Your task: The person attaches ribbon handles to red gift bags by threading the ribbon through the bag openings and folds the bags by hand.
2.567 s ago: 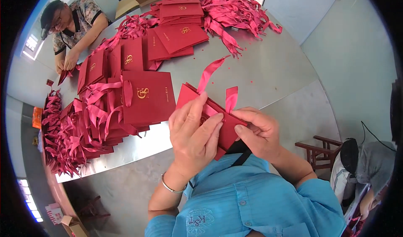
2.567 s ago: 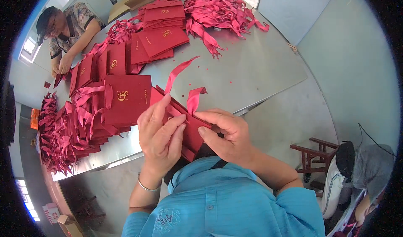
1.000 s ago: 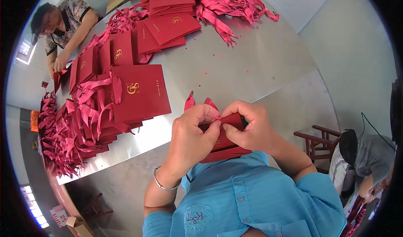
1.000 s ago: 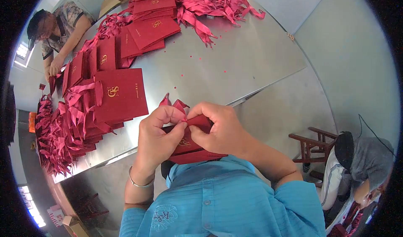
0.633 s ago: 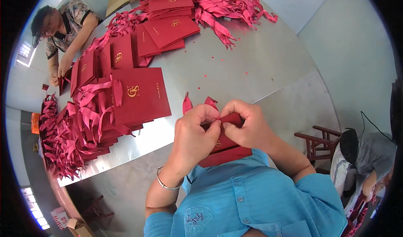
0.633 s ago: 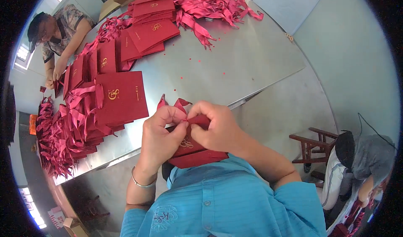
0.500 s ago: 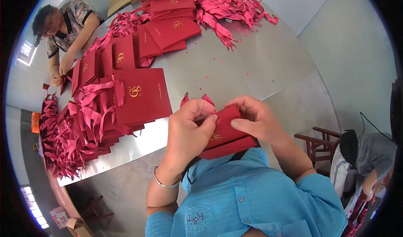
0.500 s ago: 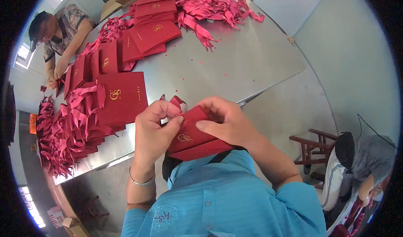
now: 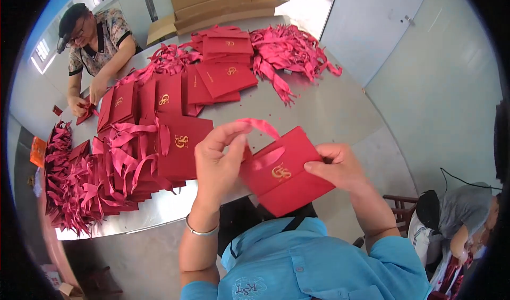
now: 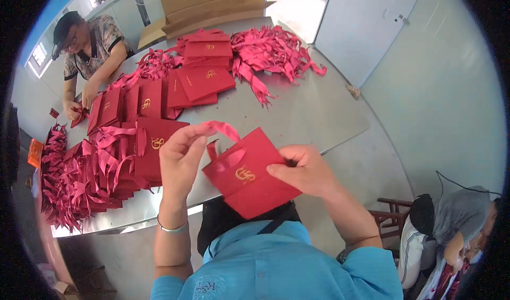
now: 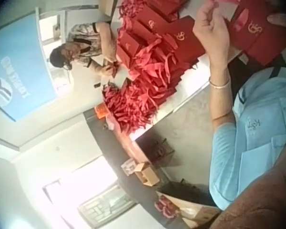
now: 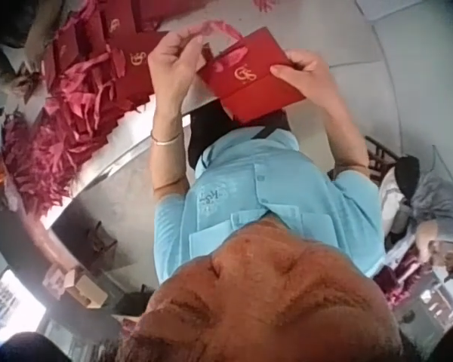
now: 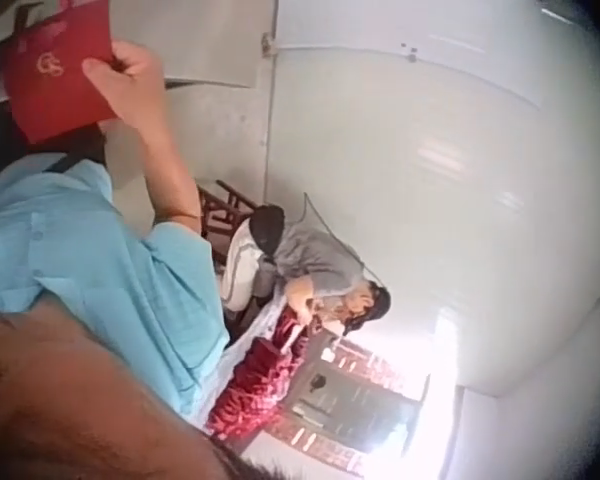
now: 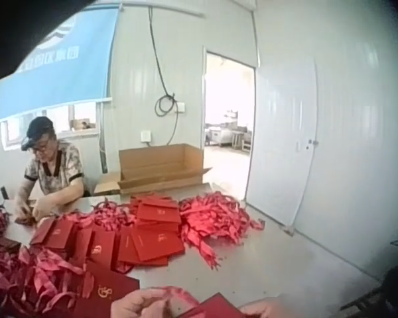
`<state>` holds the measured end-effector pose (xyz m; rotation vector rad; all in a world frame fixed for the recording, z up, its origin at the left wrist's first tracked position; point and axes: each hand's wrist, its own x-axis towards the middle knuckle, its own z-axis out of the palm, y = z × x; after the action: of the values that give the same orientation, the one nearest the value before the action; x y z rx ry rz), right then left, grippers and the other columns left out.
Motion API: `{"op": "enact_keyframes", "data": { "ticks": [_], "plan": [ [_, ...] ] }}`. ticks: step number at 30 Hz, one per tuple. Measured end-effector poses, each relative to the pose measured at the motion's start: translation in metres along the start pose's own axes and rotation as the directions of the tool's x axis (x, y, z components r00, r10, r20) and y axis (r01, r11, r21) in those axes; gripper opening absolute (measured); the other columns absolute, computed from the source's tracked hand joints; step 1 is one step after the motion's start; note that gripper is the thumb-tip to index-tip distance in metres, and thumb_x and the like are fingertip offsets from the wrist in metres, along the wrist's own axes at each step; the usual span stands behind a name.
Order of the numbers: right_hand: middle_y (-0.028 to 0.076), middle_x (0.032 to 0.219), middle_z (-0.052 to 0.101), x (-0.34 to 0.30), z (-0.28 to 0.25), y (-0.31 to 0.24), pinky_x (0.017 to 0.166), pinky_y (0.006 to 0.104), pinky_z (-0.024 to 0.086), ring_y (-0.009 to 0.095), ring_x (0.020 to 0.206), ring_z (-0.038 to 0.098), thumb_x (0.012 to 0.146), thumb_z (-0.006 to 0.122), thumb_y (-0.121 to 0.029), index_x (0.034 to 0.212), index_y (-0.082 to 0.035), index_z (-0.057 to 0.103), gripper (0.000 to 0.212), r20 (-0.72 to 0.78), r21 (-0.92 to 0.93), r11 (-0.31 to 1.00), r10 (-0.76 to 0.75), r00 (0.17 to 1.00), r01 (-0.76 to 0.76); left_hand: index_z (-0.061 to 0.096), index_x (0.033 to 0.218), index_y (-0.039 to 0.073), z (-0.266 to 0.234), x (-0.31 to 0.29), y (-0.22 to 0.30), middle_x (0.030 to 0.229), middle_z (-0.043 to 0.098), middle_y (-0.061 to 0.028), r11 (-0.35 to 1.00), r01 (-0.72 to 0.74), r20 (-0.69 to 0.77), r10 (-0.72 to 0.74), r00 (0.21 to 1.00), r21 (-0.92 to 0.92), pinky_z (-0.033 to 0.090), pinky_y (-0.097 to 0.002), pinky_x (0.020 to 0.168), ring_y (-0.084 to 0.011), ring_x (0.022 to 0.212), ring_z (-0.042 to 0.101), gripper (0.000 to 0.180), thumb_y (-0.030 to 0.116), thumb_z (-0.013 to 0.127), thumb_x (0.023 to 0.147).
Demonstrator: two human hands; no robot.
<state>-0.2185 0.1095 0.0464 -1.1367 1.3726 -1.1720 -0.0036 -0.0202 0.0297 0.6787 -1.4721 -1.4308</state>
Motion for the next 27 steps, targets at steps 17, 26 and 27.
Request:
{"op": "enact_keyframes", "data": {
  "ticks": [17,26,27],
  "plan": [
    [0.014,0.115,0.06,0.024,0.041,0.042,0.086,0.04,0.05,0.03,0.102,0.059,0.065,0.083,-0.02,0.106,-0.002,0.065,0.048,0.272,-0.851,0.193,-0.632,0.725,0.488,0.065,0.094,-0.005,-0.015,-0.04,-0.02,0.077,0.07,-0.0165,0.783,0.0,-0.024,0.019,1.0,0.622,0.052,-0.0299,0.061,-0.0188,0.067,0.069,0.013,0.005,0.065,0.086],
    [0.019,0.123,0.058,0.035,0.02,0.066,0.096,0.0449,0.045,0.037,0.113,0.054,0.069,0.081,-0.029,0.111,0.002,0.063,0.055,0.082,-0.877,0.334,-0.603,0.793,0.345,0.065,0.099,0.0,0.013,-0.009,-0.02,0.092,0.068,-0.0187,0.47,-0.196,0.107,0.211,0.972,0.86,0.051,-0.0414,0.076,-0.0329,0.087,0.066,0.021,0.01,0.068,0.08],
    [0.019,0.123,0.058,0.035,0.022,0.067,0.096,0.0449,0.045,0.037,0.113,0.054,0.069,0.081,-0.029,0.111,0.002,0.063,0.055,0.08,-0.881,0.327,-0.608,0.79,0.341,0.065,0.099,0.0,0.018,-0.006,-0.028,0.092,0.068,-0.0187,0.473,-0.205,0.112,0.218,0.969,0.857,0.051,-0.0414,0.076,-0.0329,0.087,0.066,0.021,0.01,0.068,0.08]
  ]
}}
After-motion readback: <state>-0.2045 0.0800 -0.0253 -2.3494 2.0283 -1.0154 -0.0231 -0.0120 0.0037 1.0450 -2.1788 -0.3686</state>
